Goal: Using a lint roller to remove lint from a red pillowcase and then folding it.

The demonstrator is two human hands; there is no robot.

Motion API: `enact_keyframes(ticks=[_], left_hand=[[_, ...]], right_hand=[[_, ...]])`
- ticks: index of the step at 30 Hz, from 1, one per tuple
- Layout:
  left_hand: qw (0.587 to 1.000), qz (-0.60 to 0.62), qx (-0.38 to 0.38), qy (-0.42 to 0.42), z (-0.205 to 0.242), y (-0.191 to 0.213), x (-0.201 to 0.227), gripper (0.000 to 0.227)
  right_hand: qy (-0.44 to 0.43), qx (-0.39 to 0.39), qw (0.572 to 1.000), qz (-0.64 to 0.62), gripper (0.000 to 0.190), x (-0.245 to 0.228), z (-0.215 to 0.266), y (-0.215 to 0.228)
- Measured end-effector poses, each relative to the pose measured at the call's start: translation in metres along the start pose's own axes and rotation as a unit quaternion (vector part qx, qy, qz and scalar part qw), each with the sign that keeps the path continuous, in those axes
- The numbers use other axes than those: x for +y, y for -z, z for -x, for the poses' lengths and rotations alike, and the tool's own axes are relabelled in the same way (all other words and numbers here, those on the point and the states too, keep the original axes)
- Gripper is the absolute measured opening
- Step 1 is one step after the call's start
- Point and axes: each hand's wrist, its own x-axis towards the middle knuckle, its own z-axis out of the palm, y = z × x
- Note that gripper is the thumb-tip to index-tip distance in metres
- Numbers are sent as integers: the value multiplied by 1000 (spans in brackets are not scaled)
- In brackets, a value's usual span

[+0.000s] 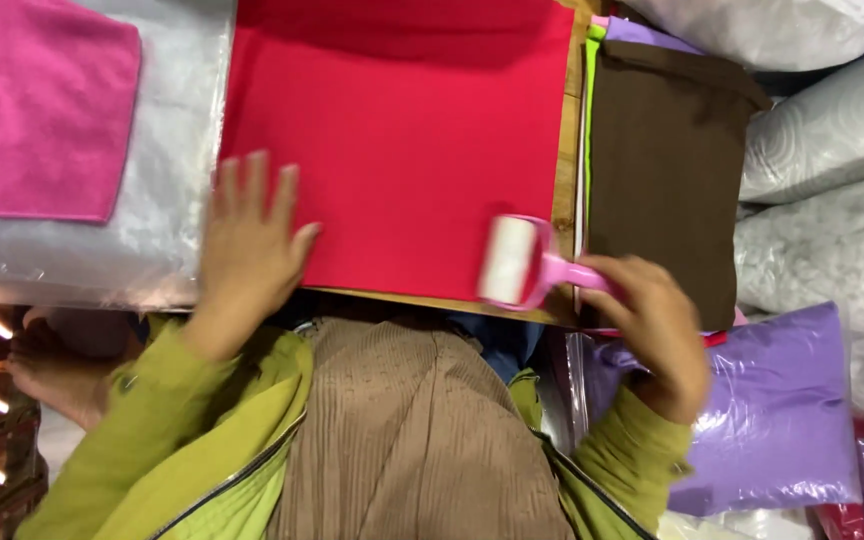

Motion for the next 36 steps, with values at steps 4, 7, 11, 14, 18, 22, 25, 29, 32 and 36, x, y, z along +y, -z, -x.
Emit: enact_keyframes(ticks=[4, 7, 11, 14, 18, 22, 25, 29, 32, 36], left_hand=[[999, 33, 15, -2, 6, 6, 12, 68], [996, 71, 11, -51, -24, 3, 54, 66], [998, 27, -10, -62, -32, -21, 45, 74], [996, 2, -18, -86, -14, -9, 46, 75], [993, -23, -3, -118, 7, -2, 66, 75], [996, 26, -31, -80, -13, -4, 67, 72], [998, -21, -52, -41, -2, 0, 38, 75], [998, -40, -42, 3, -8, 14, 19, 75], [999, -12, 16, -46, -40, 16, 45, 70], [996, -6, -76, -37, -66, -3, 44, 75]], right_hand=[[-47, 35, 998, 32, 41, 18, 21, -1], [65, 17, 997, -45, 37, -54, -9, -25], [65, 5, 996, -64, 37, -22, 11, -17], [-39, 33, 997, -55, 39, 25, 45, -1], [-42, 62, 995, -71, 42, 14, 36, -18], [78, 20, 994, -74, 36, -32, -15, -41], [47, 22, 994, -95, 37, 1, -5, -23], [-73, 34, 997, -9, 41, 41, 20, 1], [-18, 90, 996, -1, 38, -2, -10, -8], [82, 39, 995, -31, 34, -33, -50, -8]])
